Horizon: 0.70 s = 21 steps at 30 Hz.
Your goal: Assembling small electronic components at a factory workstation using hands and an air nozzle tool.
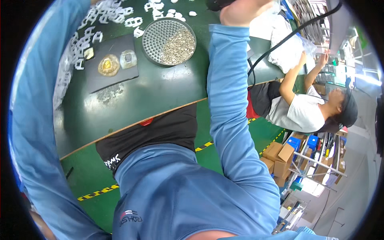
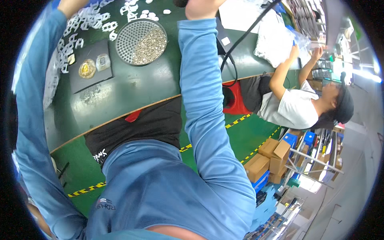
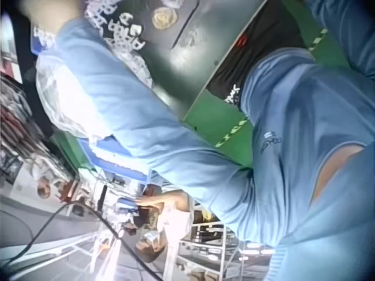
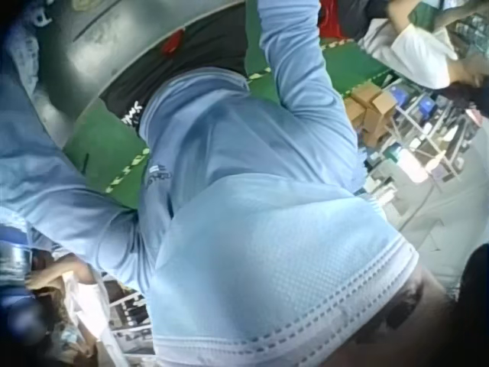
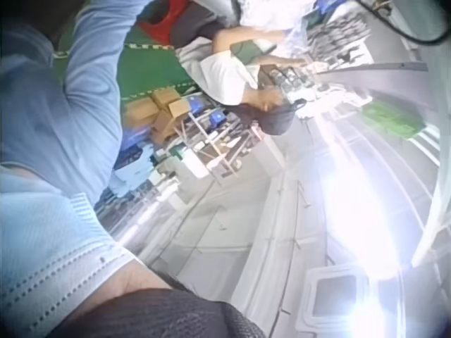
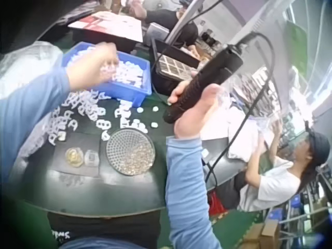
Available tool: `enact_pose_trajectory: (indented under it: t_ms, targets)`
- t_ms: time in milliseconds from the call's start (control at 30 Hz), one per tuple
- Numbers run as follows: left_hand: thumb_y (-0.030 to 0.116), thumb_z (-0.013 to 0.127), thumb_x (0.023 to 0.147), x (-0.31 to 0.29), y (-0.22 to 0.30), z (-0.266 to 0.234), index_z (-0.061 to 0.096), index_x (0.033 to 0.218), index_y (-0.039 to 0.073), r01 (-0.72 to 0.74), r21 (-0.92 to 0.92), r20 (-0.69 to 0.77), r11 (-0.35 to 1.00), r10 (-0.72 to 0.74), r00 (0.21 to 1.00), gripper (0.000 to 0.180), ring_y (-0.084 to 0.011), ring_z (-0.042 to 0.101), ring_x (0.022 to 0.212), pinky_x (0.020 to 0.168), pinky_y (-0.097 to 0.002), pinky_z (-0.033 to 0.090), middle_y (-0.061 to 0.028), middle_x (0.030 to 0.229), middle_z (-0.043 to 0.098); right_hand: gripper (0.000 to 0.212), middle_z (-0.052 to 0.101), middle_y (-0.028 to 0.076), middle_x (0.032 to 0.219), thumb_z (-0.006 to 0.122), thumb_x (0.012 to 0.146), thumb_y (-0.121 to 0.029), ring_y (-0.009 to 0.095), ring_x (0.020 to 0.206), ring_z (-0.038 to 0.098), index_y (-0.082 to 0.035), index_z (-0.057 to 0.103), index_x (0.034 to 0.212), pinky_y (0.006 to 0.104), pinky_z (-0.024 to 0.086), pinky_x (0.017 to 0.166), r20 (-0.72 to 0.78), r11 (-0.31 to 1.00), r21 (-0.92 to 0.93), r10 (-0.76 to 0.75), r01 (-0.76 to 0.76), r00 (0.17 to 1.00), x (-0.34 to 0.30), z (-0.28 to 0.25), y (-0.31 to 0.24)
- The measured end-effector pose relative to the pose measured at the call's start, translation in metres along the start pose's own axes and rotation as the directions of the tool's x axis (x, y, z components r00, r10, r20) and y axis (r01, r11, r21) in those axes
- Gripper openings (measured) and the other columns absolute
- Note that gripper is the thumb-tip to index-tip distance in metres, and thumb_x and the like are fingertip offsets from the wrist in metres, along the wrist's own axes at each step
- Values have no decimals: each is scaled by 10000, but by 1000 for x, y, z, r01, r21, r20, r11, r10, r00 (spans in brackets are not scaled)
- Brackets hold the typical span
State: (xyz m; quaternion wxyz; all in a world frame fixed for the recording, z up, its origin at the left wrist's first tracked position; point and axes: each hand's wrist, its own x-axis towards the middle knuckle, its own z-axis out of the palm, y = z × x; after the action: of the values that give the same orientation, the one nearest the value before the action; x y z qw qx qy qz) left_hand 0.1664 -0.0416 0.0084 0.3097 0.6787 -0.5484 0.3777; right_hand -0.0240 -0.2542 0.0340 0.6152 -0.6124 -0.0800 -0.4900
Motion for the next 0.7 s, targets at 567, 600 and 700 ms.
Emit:
enact_pose_trajectory:
  t_ms: [567,600,700]
  targets:
    - [72,700,931,41,137,-1,700,974,-20,695,-508,584,508,-391,712,101,-120,647,728,653,-282,522,-51,823,703,466,672,101,999,678,1007,-420,154,802,660,-18,551,1206,280,532,711,137,994,35,99,-105,986,4,-37,-7]
    - [62,688,953,32,139,-22,687,1032,-30,707,-664,596,243,-399,696,121,-119,652,745,680,-270,533,-42,856,708,466,672,101,999,678,1007,-420,154,802,660,-18,551,1206,280,532,711,136,994,42,94,-101,986,6,-28,-9]
    - [117,686,978,-7,131,-58,643,1188,-8,757,-653,667,21,-457,589,248,-106,639,837,778,-253,521,-34,931,696,712,523,96,1271,789,899,-153,174,1092,525,-20,395,1477,301,463,923,-91,949,-191,-272,251,958,-9,2,-23]
